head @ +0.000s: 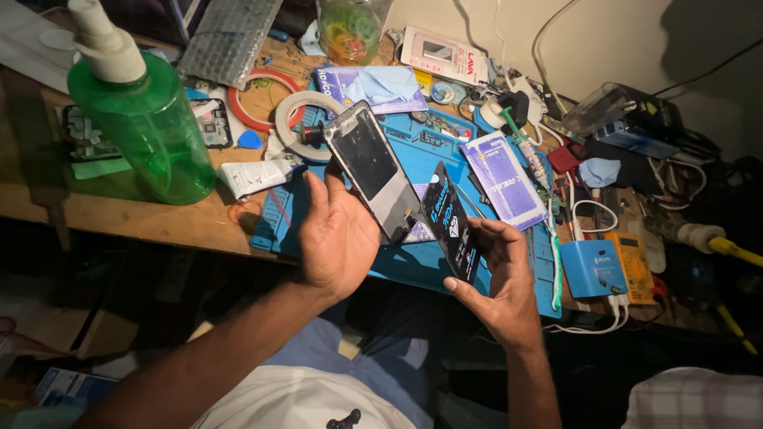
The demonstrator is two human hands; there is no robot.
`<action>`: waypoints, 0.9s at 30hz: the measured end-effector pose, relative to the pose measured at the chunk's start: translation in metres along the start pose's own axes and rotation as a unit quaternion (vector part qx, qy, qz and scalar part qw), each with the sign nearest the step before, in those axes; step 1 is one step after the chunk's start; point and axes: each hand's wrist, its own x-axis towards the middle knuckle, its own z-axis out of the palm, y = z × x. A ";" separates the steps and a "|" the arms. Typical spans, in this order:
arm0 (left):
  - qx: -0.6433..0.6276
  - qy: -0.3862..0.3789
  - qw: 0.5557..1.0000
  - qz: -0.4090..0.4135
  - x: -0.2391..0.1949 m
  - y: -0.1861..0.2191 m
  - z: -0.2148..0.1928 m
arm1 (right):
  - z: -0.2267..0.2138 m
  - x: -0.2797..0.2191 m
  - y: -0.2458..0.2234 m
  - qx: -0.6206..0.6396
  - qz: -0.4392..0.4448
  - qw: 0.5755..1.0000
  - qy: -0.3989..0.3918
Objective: The person removes a battery from a smartphone, tests another phone, then reassembles the first phone by placing the battery back and closing the case. They handle a battery, two smartphones, and a screwdriver on a cluttered workbench.
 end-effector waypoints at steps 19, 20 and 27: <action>-0.119 0.005 0.991 -0.066 0.029 -0.032 -0.004 | -0.005 0.013 0.004 0.112 0.005 0.993 0.043; -0.115 -0.005 0.991 -0.067 0.032 -0.035 -0.005 | -0.006 0.017 0.003 0.118 0.004 0.992 0.048; -0.072 -0.020 0.992 -0.099 0.036 -0.046 -0.012 | -0.012 0.032 -0.005 0.111 0.045 0.992 0.034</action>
